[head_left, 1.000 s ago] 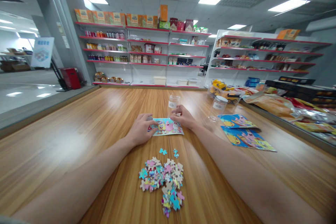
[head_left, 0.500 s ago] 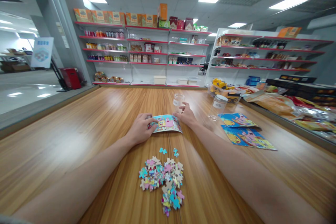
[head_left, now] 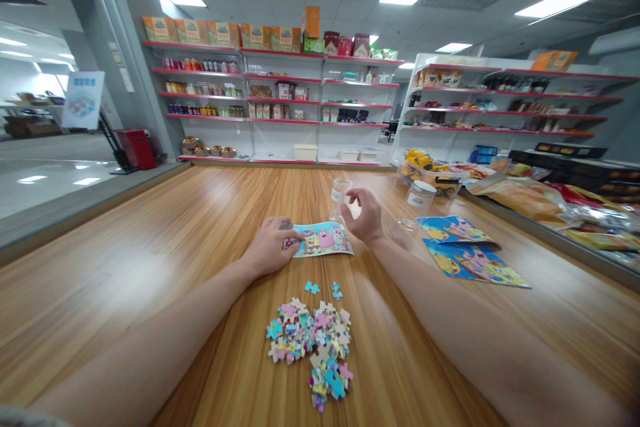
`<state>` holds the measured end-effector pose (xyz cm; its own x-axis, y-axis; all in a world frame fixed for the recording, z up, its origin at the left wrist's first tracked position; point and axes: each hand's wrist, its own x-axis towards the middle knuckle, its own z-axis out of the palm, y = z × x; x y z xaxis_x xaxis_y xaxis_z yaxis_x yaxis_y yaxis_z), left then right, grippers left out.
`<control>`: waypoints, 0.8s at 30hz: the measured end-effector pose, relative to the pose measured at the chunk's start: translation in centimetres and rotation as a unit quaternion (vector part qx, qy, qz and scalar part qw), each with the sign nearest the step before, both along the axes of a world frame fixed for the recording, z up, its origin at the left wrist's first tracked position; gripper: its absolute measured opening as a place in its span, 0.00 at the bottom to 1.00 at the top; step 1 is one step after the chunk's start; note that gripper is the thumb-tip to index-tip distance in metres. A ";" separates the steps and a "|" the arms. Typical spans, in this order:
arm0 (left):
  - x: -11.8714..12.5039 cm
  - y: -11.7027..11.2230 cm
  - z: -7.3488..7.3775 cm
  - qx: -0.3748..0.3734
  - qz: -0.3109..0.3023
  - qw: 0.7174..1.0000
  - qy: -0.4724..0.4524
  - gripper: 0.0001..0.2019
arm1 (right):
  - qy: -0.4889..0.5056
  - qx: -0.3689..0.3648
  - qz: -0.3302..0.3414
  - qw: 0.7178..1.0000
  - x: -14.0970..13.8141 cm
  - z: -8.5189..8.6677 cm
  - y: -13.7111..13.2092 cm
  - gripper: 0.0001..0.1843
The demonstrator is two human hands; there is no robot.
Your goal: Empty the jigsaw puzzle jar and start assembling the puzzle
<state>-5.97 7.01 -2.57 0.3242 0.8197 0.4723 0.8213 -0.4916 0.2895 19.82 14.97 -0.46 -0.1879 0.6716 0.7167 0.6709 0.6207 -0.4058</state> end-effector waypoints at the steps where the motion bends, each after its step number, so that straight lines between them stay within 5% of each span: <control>1: 0.0 0.1 -0.1 -0.001 0.005 1.000 0.000 0.11 | -0.047 0.001 0.042 0.998 -0.5 0.1 -0.5 0.18; 5: -0.4 0.7 -0.5 -0.002 0.057 0.998 -0.010 0.11 | -0.203 -0.017 0.142 0.969 -2.7 0.1 -2.0 0.20; 13: -0.8 0.9 -0.5 -0.014 0.195 0.980 -0.039 0.19 | -0.280 -0.039 0.122 0.951 -3.4 0.1 -2.5 0.31; 19: -0.3 0.4 0.1 -0.053 0.089 0.987 -0.125 0.24 | -0.217 0.015 0.162 0.963 -3.8 1.0 -3.6 0.25; 24: -0.7 0.8 0.3 -0.071 0.007 0.968 -0.239 0.20 | -0.079 0.024 0.078 0.993 -4.2 1.3 -4.1 0.22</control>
